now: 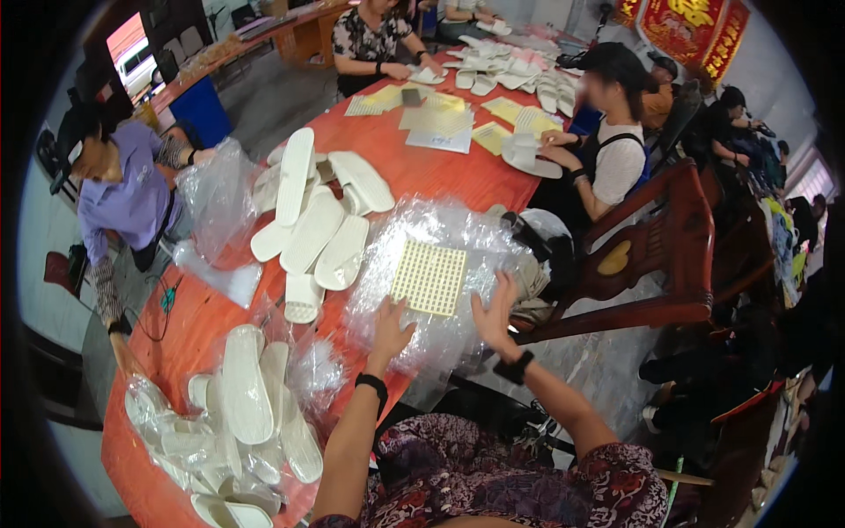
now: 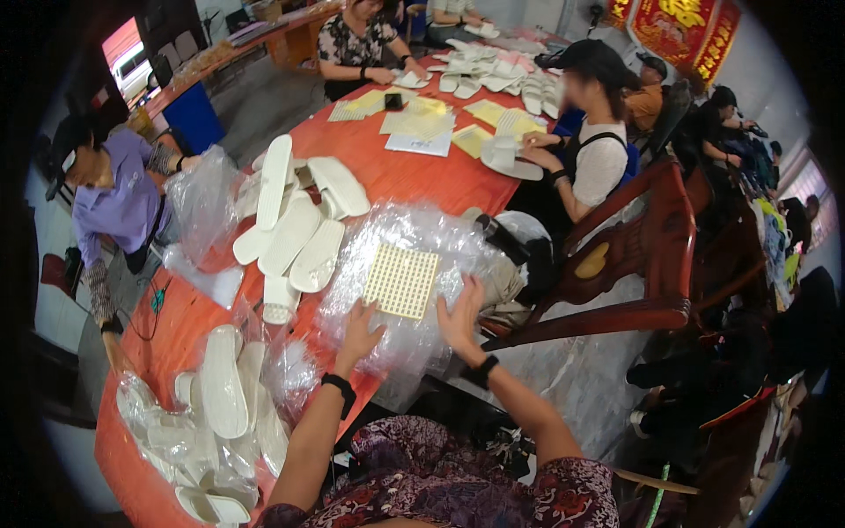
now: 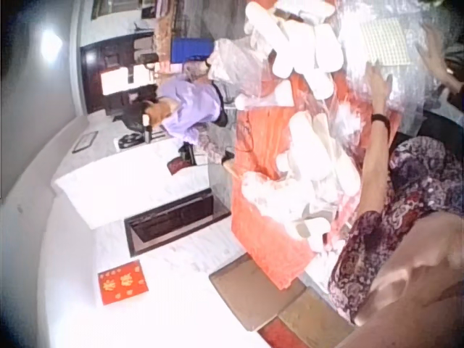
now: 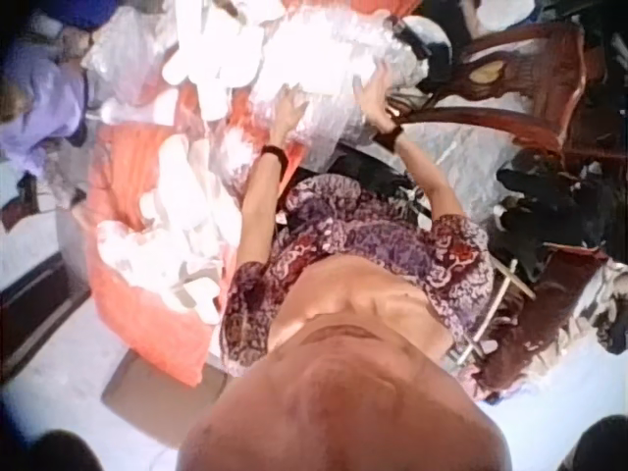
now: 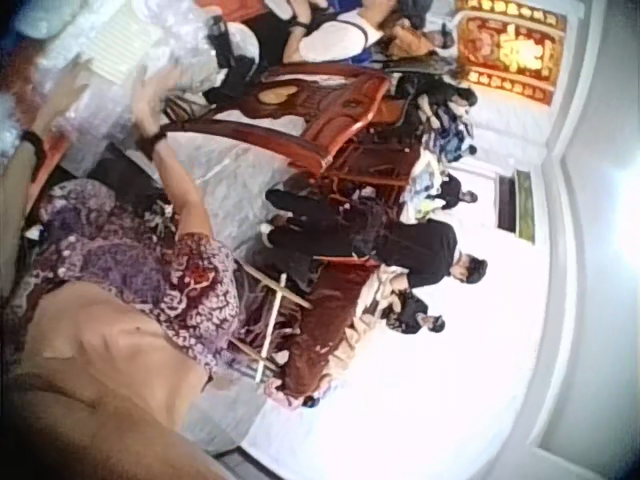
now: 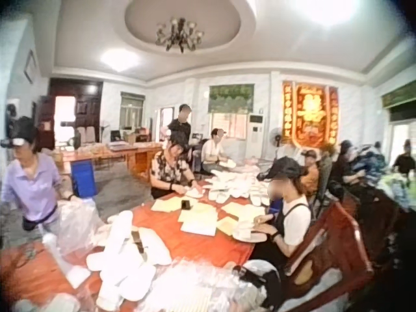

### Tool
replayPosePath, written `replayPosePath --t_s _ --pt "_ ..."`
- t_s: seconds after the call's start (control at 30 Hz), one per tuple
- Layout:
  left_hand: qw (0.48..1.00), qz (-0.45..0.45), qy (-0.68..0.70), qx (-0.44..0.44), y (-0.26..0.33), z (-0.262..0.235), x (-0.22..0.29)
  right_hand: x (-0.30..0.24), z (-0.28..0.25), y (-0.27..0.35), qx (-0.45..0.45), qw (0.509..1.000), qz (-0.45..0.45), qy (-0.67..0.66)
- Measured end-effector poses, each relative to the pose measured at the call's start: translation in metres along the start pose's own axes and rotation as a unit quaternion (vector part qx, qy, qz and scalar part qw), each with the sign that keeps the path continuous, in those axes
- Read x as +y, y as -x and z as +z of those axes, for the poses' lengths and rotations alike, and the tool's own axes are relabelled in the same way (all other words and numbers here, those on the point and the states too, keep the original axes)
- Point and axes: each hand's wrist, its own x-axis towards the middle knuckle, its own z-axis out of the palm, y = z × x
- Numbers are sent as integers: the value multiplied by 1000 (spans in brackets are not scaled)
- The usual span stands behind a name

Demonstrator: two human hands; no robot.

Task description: Placing white slippers into plastic bags and organizing them in a workshop environment.

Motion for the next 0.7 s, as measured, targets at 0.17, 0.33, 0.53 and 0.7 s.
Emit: replayPosePath --t_s 0.17,0.33,0.53,0.7 --pt "999 14 -11 48 0 3 12 30 -2 67 -37 944 326 -44" --pt "999 -22 -40 25 11 6 8 40 34 56 -69 829 484 -271" --pt "995 -91 49 8 5 5 6 49 63 57 -40 749 444 -491" --pt "994 -66 32 82 0 11 -6 28 52 31 -121 963 232 -66"
